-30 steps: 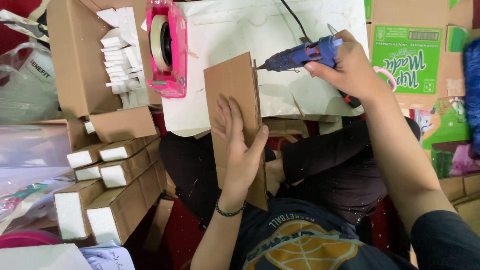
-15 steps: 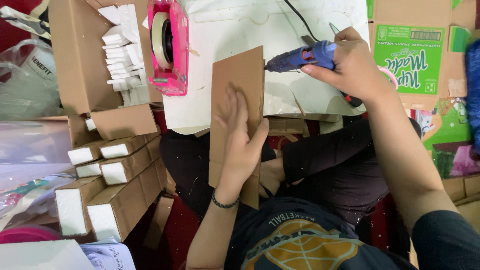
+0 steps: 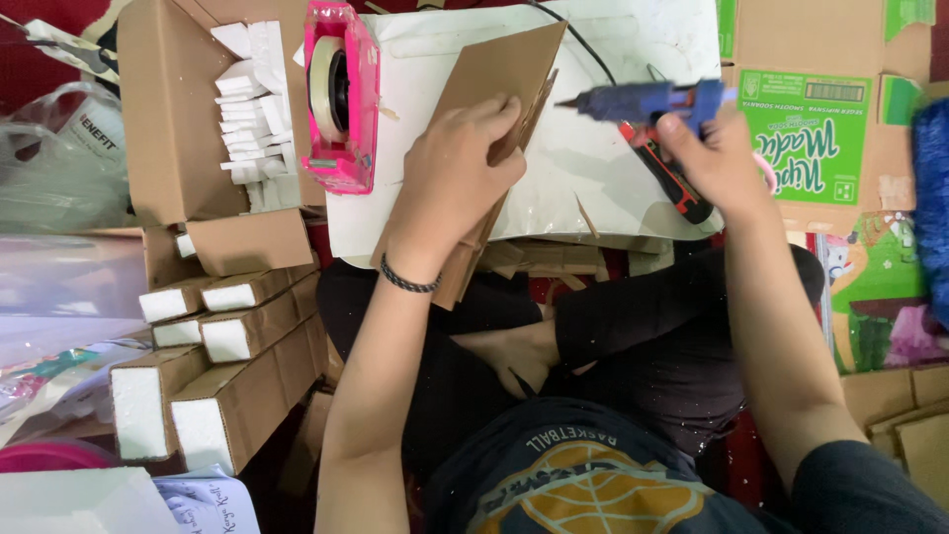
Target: The person assembles cardboard boxes by folding the cardboard and applying glue with a glue gun and tape from a dispenser.
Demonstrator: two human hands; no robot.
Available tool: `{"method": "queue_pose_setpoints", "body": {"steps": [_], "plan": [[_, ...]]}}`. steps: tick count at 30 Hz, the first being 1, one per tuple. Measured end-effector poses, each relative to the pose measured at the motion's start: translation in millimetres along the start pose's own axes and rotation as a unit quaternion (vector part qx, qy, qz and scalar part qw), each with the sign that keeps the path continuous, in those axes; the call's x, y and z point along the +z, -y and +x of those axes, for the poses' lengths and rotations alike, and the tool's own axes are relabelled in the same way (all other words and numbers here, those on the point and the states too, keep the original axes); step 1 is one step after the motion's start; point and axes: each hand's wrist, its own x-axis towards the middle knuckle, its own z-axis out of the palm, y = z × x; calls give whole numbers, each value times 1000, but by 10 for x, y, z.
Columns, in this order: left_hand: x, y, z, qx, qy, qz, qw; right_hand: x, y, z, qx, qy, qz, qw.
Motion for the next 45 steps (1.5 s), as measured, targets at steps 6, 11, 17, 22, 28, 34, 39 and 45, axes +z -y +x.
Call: {"method": "queue_pose_setpoints", "body": {"steps": [6, 11, 17, 22, 28, 34, 39, 45], "plan": [[230, 295, -84, -34, -34, -163, 985, 377, -453, -193, -112, -25, -56, 992], [372, 367, -119, -16, -25, -272, 962, 531, -342, -297, -160, 17, -82, 984], [342, 359, -150, -22, -6, -334, 942, 656, 14, -359, -168, 11, -148, 975], [343, 346, -129, -34, 4, -339, 940, 643, 35, -350, -162, -5, -151, 975], [308, 310, -135, -48, 10, -347, 936, 636, 100, -301, -197, -18, -184, 963], [293, 294, -135, -56, 13, -347, 936, 590, 251, -248, -202, -25, -188, 961], [297, 289, -128, -61, 19, -352, 934, 548, 52, -268, -192, -33, -202, 960], [289, 270, -125, -67, 20, -352, 933, 482, -213, -278, -195, -43, -210, 957]]}}
